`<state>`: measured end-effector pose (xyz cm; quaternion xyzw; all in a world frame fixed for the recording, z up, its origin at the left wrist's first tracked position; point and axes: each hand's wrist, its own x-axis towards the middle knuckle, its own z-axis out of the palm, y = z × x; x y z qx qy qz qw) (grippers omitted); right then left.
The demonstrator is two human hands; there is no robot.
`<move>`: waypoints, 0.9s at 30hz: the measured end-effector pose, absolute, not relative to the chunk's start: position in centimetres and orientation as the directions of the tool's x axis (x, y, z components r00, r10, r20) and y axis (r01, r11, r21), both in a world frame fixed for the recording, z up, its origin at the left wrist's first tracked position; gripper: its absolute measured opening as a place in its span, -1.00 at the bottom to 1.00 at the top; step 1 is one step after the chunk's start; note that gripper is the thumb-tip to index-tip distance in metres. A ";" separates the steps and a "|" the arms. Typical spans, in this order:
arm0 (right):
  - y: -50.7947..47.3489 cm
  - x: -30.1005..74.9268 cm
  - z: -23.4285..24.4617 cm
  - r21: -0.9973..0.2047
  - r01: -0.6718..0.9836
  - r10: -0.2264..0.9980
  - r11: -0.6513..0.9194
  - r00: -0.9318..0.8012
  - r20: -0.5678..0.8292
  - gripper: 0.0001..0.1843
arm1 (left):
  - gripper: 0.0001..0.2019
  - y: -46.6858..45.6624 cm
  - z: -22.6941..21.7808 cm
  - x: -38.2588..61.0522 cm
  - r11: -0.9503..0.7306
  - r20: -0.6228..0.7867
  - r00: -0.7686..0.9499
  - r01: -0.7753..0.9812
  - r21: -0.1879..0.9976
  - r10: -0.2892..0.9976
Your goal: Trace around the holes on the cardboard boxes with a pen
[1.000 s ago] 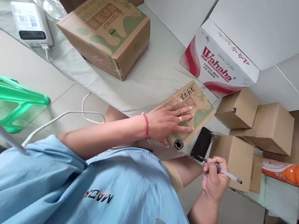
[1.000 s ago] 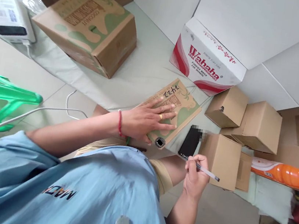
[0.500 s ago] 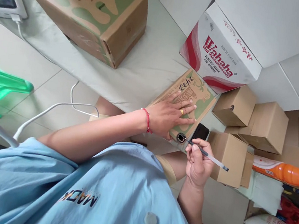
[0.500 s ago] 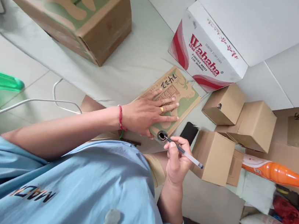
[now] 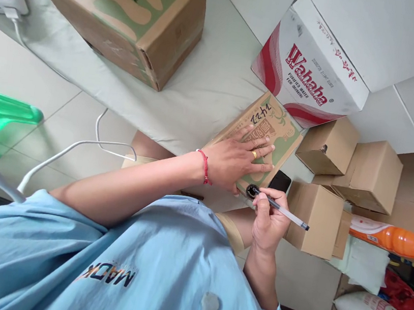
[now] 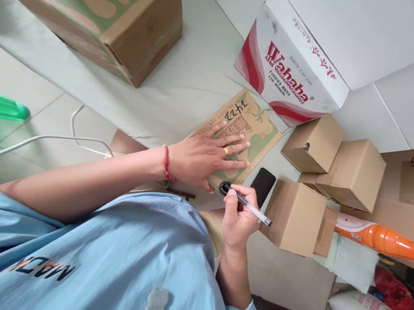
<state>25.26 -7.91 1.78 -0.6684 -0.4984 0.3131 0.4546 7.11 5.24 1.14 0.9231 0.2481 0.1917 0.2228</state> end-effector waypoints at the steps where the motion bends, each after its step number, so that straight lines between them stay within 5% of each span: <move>1: -7.9 25.2 1.8 -0.917 0.387 0.950 -0.092 0.310 0.036 -0.76 | 0.01 5.2 1.2 7.1 -0.781 0.235 0.807 0.381 0.495 0.542; 27: -7.6 25.0 1.8 -0.885 0.466 0.944 -0.004 0.293 0.150 -0.81 | 0.06 5.1 1.9 7.0 -0.835 0.182 0.838 0.442 0.326 0.515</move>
